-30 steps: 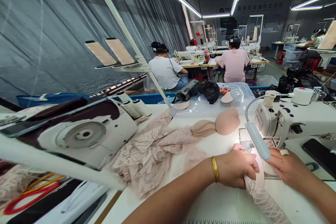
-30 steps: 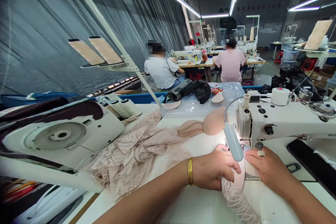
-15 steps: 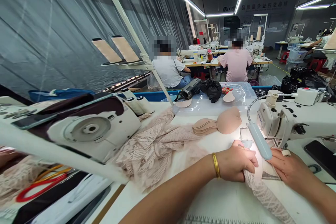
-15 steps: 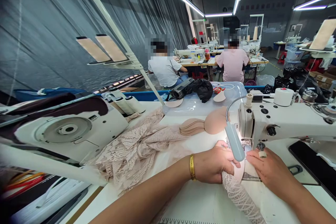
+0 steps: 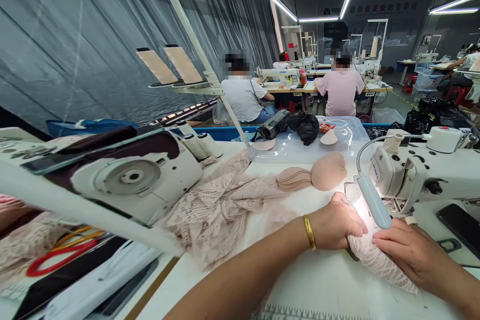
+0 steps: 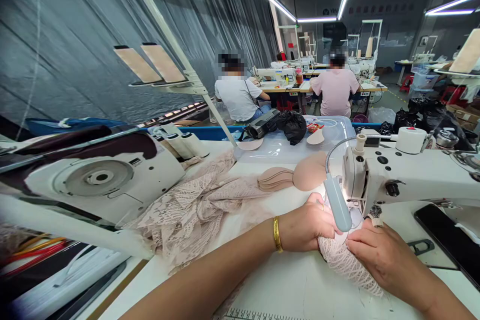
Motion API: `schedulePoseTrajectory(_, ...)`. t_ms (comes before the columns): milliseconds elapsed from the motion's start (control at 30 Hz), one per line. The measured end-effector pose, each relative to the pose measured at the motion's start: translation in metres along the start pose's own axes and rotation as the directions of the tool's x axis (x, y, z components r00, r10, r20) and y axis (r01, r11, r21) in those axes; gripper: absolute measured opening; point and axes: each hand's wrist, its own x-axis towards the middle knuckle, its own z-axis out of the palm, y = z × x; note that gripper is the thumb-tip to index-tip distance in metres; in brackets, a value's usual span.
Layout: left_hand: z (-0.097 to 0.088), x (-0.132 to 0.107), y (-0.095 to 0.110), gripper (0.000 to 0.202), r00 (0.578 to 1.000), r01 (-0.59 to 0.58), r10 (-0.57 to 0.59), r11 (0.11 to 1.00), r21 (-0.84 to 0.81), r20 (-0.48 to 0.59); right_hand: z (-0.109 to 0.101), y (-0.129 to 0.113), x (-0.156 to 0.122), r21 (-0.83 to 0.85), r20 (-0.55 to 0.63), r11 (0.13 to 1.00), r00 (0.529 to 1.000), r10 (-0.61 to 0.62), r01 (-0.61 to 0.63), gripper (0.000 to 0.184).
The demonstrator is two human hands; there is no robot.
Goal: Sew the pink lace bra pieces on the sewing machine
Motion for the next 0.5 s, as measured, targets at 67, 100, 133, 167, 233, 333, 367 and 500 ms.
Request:
schedulePoseTrajectory(67, 0.0, 0.001, 0.001, 0.013, 1.0, 0.004, -0.004, 0.999, 0.051, 0.0, 0.001, 0.0, -0.001, 0.01, 0.018, 1.0, 1.0, -0.009, 0.009, 0.024)
schedulePoseTrajectory(100, 0.0, 0.002, 0.001, 0.015, 1.0, 0.005, -0.005, 0.997, 0.081, 0.006, 0.001, 0.0, -0.001, 0.009, 0.017, 1.0, 1.0, -0.013, 0.013, 0.024)
schedulePoseTrajectory(133, 0.0, 0.003, 0.002, 0.016, 1.0, 0.003, -0.004, 0.994, 0.112, 0.01, 0.002, 0.0, -0.002, 0.004, 0.011, 1.0, 1.0, -0.017, 0.017, 0.025)
schedulePoseTrajectory(167, 0.0, 0.003, 0.002, 0.017, 1.0, -0.002, 0.001, 0.99, 0.142, 0.011, 0.002, 0.0, -0.002, -0.004, 0.001, 1.0, 1.0, -0.019, 0.019, 0.025)
schedulePoseTrajectory(233, 0.001, 0.004, 0.002, 0.017, 1.0, -0.017, 0.017, 0.981, 0.191, -0.001, 0.003, 0.0, -0.003, -0.03, -0.031, 0.999, 0.999, -0.016, 0.015, 0.024)
schedulePoseTrajectory(333, 0.005, 0.005, 0.001, 0.018, 0.998, -0.029, 0.041, 0.967, 0.252, -0.041, 0.003, 0.003, -0.003, -0.076, -0.062, 0.997, 0.998, 0.014, -0.018, 0.027)
schedulePoseTrajectory(367, 0.008, 0.006, 0.001, 0.019, 0.997, -0.034, 0.052, 0.962, 0.272, -0.059, 0.004, 0.005, -0.003, -0.092, -0.066, 0.995, 0.997, 0.028, -0.034, 0.029)
schedulePoseTrajectory(500, 0.018, 0.006, 0.001, 0.024, 0.979, -0.059, 0.123, 0.936, 0.348, -0.165, 0.007, 0.013, -0.005, -0.166, -0.051, 0.981, 0.994, 0.098, -0.105, 0.032)
